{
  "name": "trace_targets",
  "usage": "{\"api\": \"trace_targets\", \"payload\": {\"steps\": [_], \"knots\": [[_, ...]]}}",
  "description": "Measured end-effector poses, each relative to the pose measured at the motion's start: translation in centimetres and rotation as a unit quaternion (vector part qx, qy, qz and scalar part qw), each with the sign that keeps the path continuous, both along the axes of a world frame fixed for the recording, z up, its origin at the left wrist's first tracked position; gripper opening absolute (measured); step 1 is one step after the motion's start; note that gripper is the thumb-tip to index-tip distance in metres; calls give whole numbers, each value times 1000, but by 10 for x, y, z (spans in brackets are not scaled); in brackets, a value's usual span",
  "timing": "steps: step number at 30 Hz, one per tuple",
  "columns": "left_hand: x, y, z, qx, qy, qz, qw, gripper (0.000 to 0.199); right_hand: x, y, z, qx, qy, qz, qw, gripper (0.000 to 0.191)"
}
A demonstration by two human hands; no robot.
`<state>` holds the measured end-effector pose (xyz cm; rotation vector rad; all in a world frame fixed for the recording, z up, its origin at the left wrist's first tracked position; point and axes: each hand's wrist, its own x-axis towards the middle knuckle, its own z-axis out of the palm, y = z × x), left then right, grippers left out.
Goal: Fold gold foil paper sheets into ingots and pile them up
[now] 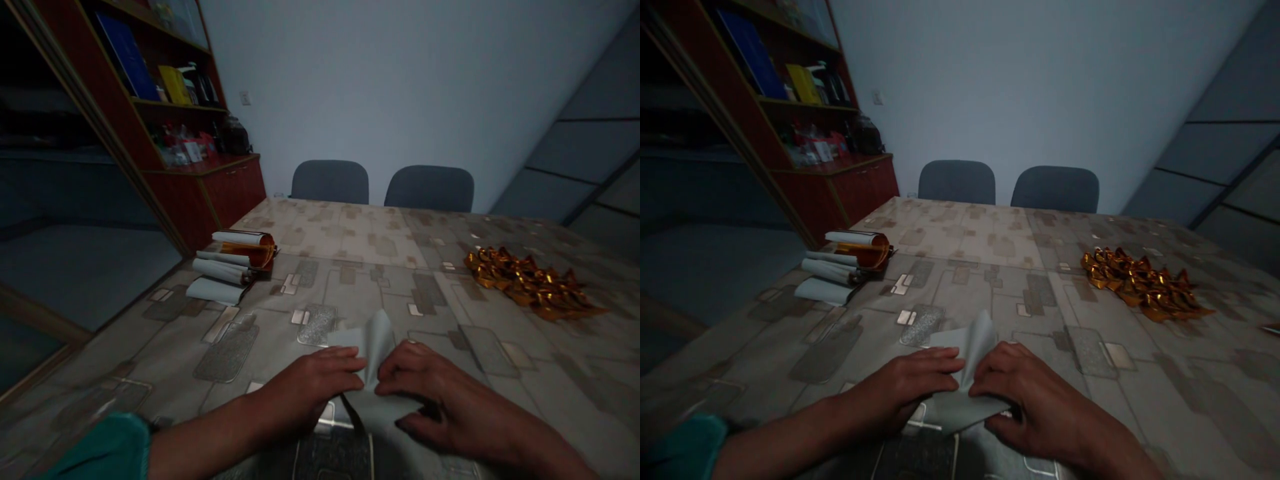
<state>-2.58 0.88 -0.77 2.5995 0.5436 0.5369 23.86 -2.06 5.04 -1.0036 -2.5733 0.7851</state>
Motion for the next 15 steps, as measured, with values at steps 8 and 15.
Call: {"api": "trace_targets", "payload": {"steps": [8, 15], "knots": [[-3, -1, 2, -12, 47, -32, 998, 41, 5, -6, 18, 19, -36, 2, 999, 54], [-12, 1, -9, -84, 20, -42, 995, 59, -4, -11, 13, 3, -26, -8, 1000, 40]]}}
